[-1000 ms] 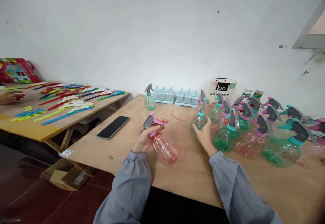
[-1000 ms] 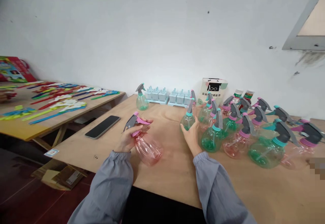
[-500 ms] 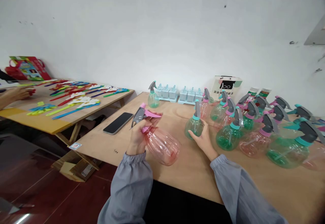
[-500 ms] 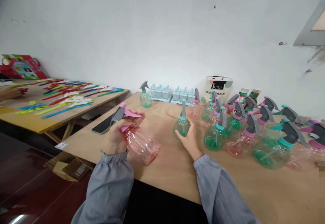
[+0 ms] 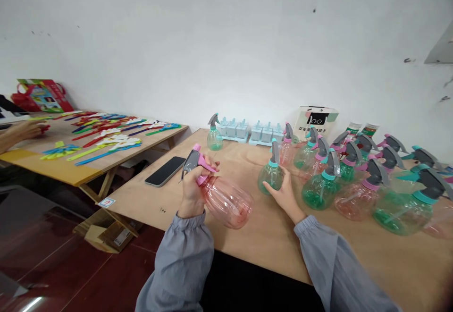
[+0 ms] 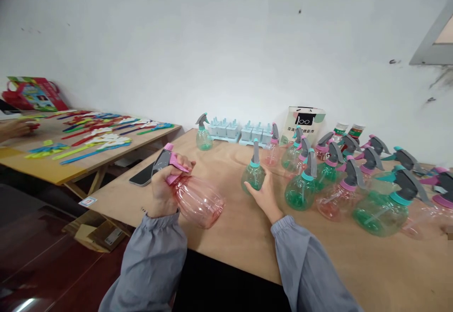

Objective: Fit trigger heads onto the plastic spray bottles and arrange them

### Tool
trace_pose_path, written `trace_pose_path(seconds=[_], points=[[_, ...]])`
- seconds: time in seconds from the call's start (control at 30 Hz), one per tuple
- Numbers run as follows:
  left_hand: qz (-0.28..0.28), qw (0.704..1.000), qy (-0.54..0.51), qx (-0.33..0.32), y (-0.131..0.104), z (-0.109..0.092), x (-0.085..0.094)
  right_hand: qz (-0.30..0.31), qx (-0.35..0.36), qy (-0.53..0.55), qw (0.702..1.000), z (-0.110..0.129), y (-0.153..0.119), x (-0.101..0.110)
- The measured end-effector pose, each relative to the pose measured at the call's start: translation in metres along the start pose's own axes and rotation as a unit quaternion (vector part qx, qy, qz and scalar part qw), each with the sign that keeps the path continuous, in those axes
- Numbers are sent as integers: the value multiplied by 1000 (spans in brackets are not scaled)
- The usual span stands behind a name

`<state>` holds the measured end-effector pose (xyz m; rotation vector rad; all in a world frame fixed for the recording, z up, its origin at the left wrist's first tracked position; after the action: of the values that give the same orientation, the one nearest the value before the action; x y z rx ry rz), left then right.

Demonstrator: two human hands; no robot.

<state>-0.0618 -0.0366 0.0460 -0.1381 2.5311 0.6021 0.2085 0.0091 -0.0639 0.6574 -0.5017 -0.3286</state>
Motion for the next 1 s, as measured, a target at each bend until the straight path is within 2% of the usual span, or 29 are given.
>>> trace_pose_path(seconds=[0.23,0.3,0.47,0.63,0.87,1.0], points=[[25,999,10,24,3,3,3,1,6,1,1000,0,0,0],[14,1000,4,3,4,3,6,2,9,2,1000,0,0,0],[-84,994,0,-67,4,-6,14,1,21,-4,1000,0,0,0],[-55,997,-11,-47,5,-11,12,-3,21,1,1000,-3,1,-1],[-66,991,26,-110,2,-20,16,-5,12,3,1000,-7,1,-1],[-83,984,94,-129,2,-20,28,-4,11,5,1000,-6,1,-1]])
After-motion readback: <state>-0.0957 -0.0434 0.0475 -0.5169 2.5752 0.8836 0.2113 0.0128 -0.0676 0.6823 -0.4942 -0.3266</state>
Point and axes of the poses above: each hand's wrist, its own y-axis towards the middle knuckle, its own x-axis out of the back of the hand, z = x × y, the point moved 3 cm from there along y, towards the middle knuckle, and after that the axes turned 2 degrees about -x, right-handed, at the moved point
